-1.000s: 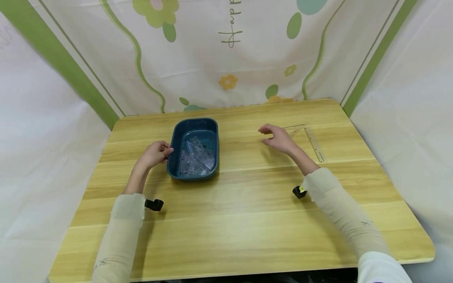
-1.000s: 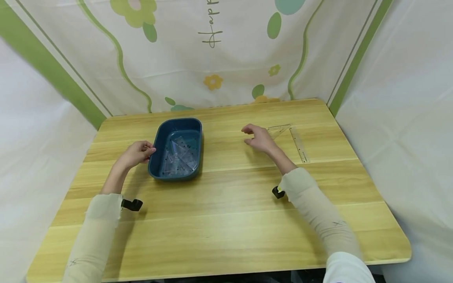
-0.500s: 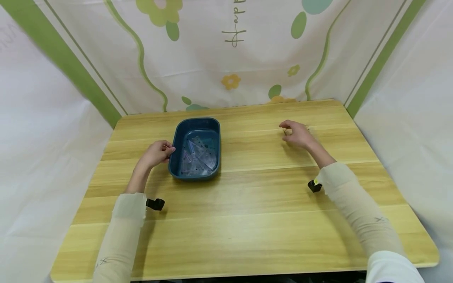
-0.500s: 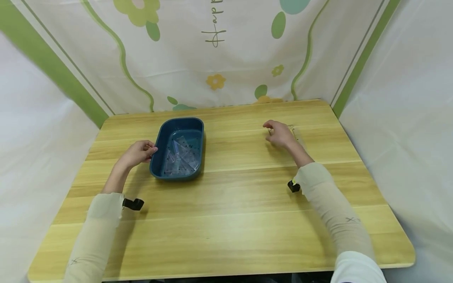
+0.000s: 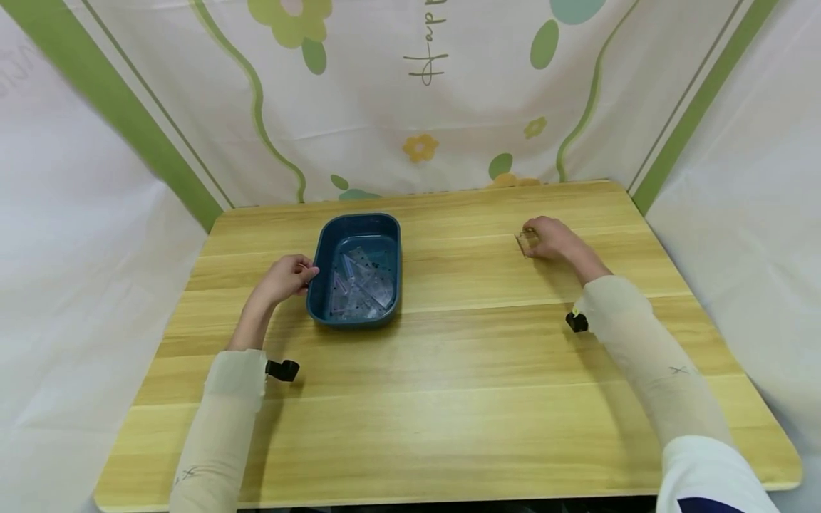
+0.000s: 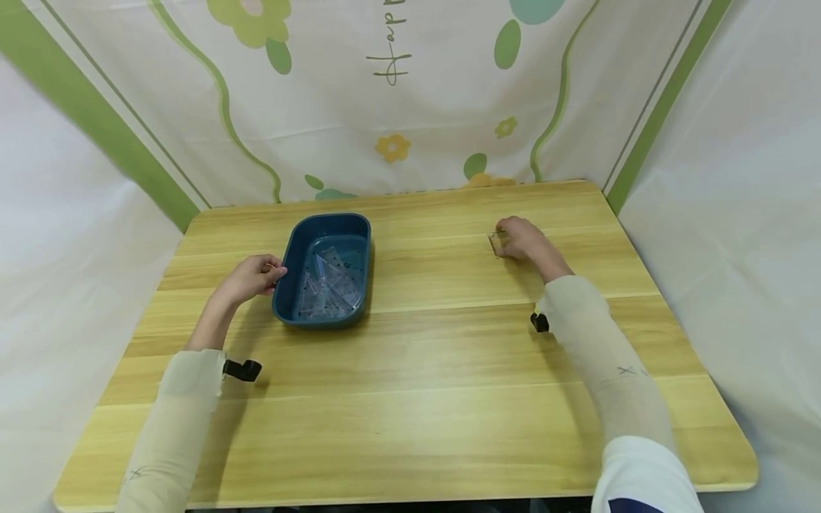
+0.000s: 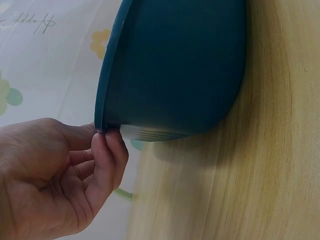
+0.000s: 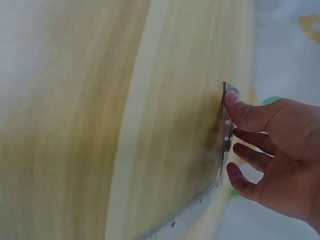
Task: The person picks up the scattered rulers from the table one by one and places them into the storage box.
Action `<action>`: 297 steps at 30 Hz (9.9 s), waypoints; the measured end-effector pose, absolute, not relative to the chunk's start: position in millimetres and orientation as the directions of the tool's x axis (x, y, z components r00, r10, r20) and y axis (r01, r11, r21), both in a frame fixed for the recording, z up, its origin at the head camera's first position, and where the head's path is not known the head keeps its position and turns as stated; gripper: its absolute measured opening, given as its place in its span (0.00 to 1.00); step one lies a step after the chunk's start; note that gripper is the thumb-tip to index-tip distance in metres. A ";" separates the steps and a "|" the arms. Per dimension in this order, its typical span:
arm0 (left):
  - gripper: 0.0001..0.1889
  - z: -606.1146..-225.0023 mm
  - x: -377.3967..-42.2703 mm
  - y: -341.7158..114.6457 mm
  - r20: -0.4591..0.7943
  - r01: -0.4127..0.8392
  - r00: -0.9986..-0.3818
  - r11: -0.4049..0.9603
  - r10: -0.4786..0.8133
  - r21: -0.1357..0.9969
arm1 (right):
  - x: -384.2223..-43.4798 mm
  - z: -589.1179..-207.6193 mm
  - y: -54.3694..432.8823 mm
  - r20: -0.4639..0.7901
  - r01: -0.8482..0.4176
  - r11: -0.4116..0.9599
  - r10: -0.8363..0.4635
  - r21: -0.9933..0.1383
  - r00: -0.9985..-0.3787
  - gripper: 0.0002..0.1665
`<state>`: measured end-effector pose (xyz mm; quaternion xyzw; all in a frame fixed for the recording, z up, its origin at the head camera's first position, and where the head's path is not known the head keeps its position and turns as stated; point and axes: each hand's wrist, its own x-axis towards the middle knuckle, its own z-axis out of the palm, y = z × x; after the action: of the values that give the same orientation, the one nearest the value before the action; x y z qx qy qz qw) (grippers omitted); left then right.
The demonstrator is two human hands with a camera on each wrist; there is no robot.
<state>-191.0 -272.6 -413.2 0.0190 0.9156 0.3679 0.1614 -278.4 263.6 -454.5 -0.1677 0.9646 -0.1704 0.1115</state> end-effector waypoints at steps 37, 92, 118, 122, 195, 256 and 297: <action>0.15 -419.1 -192.9 -273.4 -0.283 -0.082 -0.944 0.713 0.168 0.697 | -311.7 -441.0 272.8 -0.372 -0.363 0.890 -0.447 -0.274 -0.814 0.30; 0.15 -418.1 -202.1 -270.3 -0.284 -0.081 -0.943 0.711 0.171 0.698 | -254.6 -437.8 251.2 -0.076 -0.106 0.562 -0.292 -0.820 -0.953 0.15; 0.14 -420.0 -202.6 -267.5 -0.273 -0.072 -0.946 0.709 0.175 0.702 | -225.1 -428.7 207.2 -0.093 -0.053 0.395 -0.342 -0.917 -0.935 0.16; 0.15 -421.0 -203.5 -266.3 -0.274 -0.073 -0.946 0.708 0.174 0.703 | -223.6 -430.5 200.5 -0.090 -0.062 0.389 -0.361 -0.919 -0.928 0.18; 0.17 -423.3 -208.3 -267.6 -0.288 -0.081 -0.938 0.686 0.193 0.723 | -230.3 -427.9 -14.9 0.047 -0.248 0.404 -0.446 -0.880 -0.894 0.13; 0.17 -418.5 -213.4 -279.0 -0.286 -0.075 -0.941 0.716 0.179 0.694 | -214.5 -445.7 225.4 0.038 -0.148 0.688 -0.172 -0.710 -0.984 0.19; 0.17 -422.3 -215.1 -281.4 -0.272 -0.061 -0.945 0.722 0.180 0.689 | -246.4 -459.1 310.3 -0.263 0.159 0.884 0.042 -0.440 -0.964 0.14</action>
<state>-215.1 -281.4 -422.3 0.0326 0.9137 0.3713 0.1621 -246.4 310.3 -459.1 0.0520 0.9626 -0.2353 0.1239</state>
